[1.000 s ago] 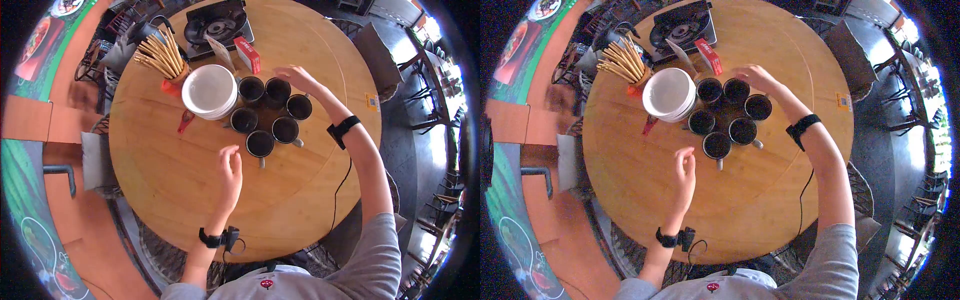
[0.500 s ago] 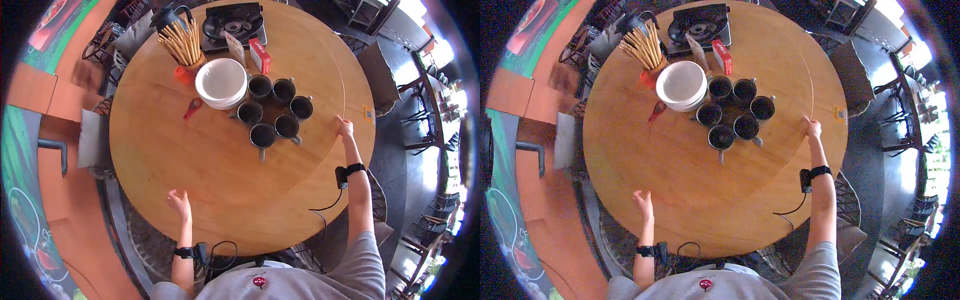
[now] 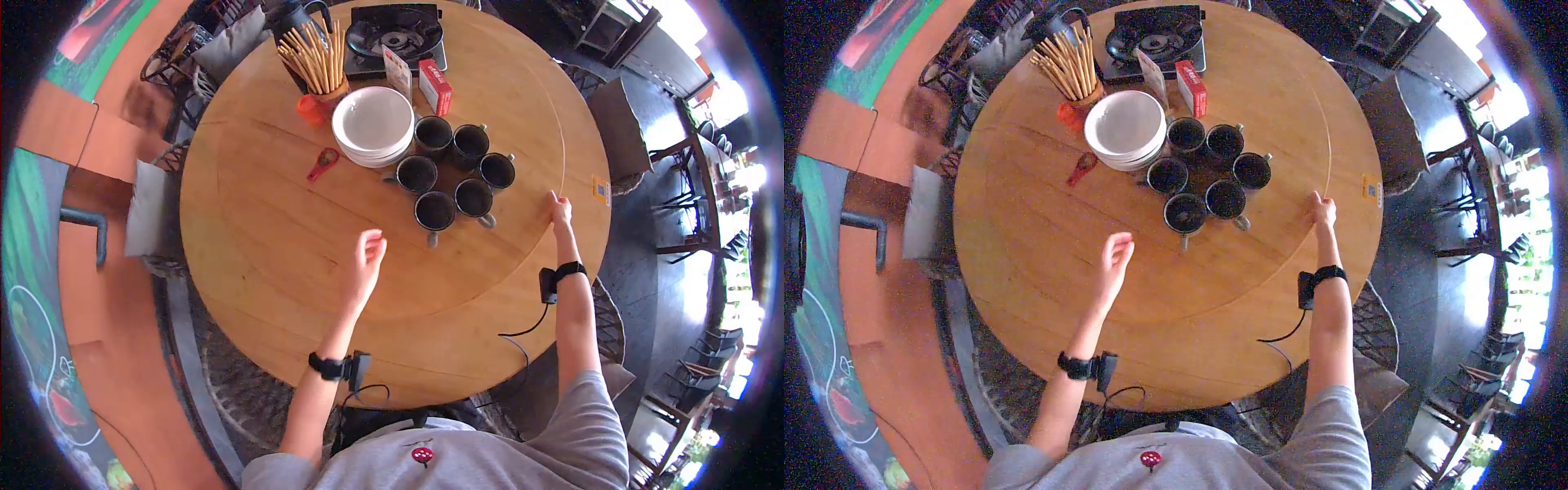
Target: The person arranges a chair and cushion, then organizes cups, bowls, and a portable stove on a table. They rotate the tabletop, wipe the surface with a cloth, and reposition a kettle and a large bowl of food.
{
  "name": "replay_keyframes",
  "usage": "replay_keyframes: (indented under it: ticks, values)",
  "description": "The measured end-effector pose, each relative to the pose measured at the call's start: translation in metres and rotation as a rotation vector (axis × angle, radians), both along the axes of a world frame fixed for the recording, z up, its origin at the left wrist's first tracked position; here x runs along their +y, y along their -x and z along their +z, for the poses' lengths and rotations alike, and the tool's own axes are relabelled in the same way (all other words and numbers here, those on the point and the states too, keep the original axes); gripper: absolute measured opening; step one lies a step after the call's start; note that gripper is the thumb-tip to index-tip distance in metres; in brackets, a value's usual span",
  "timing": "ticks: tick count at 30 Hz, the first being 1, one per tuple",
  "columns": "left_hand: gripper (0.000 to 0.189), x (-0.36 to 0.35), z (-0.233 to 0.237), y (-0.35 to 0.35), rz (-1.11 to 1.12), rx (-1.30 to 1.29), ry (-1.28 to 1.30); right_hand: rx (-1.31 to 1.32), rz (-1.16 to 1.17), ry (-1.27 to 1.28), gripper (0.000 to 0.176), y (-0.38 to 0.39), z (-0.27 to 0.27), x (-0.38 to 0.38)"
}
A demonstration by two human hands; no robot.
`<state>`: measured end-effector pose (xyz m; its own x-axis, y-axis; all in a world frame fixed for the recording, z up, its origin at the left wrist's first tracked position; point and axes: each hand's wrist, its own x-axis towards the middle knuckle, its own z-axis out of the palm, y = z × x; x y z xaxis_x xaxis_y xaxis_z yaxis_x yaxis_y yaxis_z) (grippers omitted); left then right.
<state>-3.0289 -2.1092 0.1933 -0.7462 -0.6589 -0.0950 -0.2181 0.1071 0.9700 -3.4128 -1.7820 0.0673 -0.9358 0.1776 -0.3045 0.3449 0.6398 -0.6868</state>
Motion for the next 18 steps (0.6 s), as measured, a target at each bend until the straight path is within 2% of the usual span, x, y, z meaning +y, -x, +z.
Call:
replay_keyframes:
  ticks: [3, 4, 5, 6, 7, 9, 10, 11, 13, 15, 16, 18]
  values:
    - [0.026, -0.004, -0.009, 0.031, 0.052, 0.056, -0.034, 0.065, 0.014, -0.055, 0.047, -0.009, 0.001, -0.001]
    - [0.028, -0.007, -0.011, 0.039, 0.081, 0.069, -0.034, 0.156, 0.008, -0.034, 0.047, -0.006, -0.015, 0.003]
    - [0.030, -0.010, -0.013, 0.048, 0.107, 0.079, -0.037, 0.121, 0.009, 0.013, 0.044, -0.003, -0.028, 0.012]
    - [0.038, -0.014, 0.003, 0.058, 0.136, -0.021, -0.249, 0.087, 0.007, 0.058, 0.041, -0.012, -0.019, 0.009]
    - [0.049, -0.021, -0.004, 0.067, 0.139, -0.124, -0.282, 0.054, 0.007, 0.101, 0.038, -0.016, -0.018, 0.011]
    - [0.072, -0.026, -0.008, 0.087, 0.108, -0.093, 0.029, 0.073, 0.016, 0.106, 0.037, -0.024, -0.020, 0.010]
    - [0.075, -0.020, -0.005, 0.091, 0.097, -0.111, 0.042, 0.081, 0.021, 0.106, 0.037, -0.027, -0.020, 0.011]
    - [0.079, -0.015, -0.003, 0.093, 0.087, -0.129, 0.054, 0.082, 0.016, -0.021, 0.040, -0.030, -0.021, 0.013]
    - [0.086, -0.001, -0.002, 0.094, 0.057, -0.177, 0.118, 0.437, -0.013, -0.766, 0.042, -0.078, 0.038, -0.032]
    - [0.094, 0.013, -0.008, 0.079, 0.018, -0.237, 0.233, 0.650, 0.238, -0.459, 0.048, -0.102, 0.077, -0.049]
    - [0.101, 0.020, 0.001, 0.072, -0.027, -0.176, 0.151, 0.608, 0.368, -0.221, 0.052, -0.116, 0.084, -0.062]
    - [0.100, 0.032, -0.015, 0.062, -0.065, -0.185, 0.380, 0.543, 0.552, 0.159, 0.058, -0.144, 0.095, -0.090]
